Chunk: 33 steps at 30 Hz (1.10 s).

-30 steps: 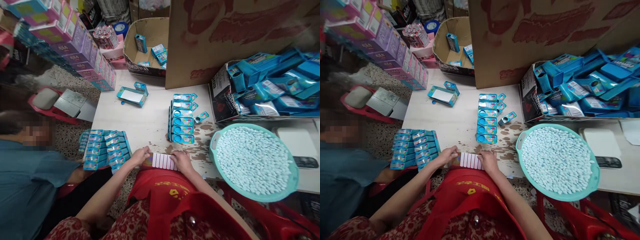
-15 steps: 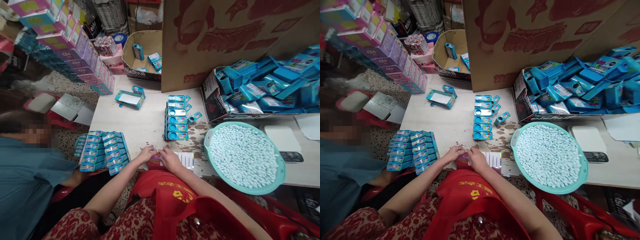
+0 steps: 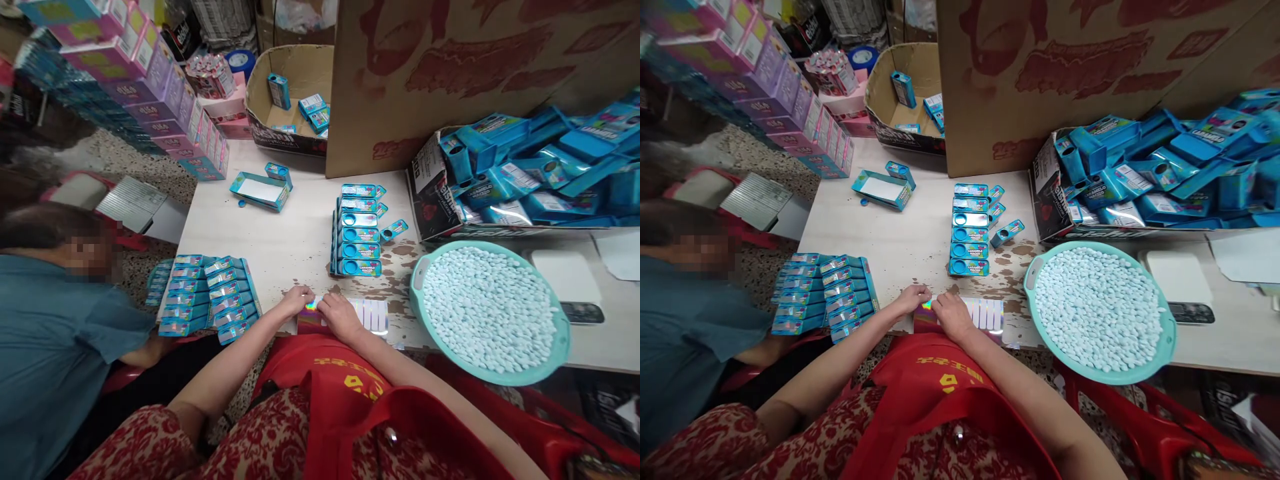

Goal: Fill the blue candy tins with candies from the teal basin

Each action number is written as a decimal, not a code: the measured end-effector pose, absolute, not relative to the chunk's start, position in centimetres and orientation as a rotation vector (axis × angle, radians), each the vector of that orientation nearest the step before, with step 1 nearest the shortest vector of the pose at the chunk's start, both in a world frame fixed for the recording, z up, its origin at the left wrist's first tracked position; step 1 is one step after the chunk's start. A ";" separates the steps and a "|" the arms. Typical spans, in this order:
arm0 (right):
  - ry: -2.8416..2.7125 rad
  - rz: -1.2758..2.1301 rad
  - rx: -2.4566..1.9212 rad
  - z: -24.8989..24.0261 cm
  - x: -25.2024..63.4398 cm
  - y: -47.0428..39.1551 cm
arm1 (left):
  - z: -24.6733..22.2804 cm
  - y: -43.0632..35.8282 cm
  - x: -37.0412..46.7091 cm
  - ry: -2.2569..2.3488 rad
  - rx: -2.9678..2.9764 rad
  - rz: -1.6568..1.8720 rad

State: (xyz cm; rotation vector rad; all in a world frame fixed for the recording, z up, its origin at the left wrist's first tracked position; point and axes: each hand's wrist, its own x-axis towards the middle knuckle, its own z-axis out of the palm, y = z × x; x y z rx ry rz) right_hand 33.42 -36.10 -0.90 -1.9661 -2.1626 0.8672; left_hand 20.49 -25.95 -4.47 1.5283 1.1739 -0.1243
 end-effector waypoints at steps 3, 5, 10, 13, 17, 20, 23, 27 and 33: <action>-2.158 0.886 -1.945 0.8 33.6 -36.5 | -3.5 -26.0 20.6 1.213 1.593 -0.086; -2.065 0.891 -1.971 2.6 34.1 -37.2 | -1.9 -26.3 20.5 1.208 1.638 0.042; -1.403 0.896 -1.906 6.9 36.3 -38.5 | 3.8 -27.4 21.1 0.749 1.481 0.174; -1.162 0.791 -1.906 8.2 37.5 -38.2 | 6.2 -26.9 22.3 0.747 1.425 0.020; -0.903 0.675 -1.926 8.8 38.5 -37.1 | 7.4 -25.0 23.7 0.761 1.450 0.073; -0.840 0.722 -1.890 9.6 38.8 -36.7 | 7.8 -24.0 23.9 0.806 1.477 0.236; -0.903 0.763 -1.851 11.1 38.7 -37.1 | 8.7 -24.3 23.5 0.853 1.525 0.457; -1.003 0.774 -1.794 13.0 38.3 -37.8 | 10.0 -25.5 23.4 0.642 1.637 0.376; -0.874 0.745 -1.872 11.2 38.5 -36.6 | 9.6 -25.3 24.3 0.679 1.429 0.114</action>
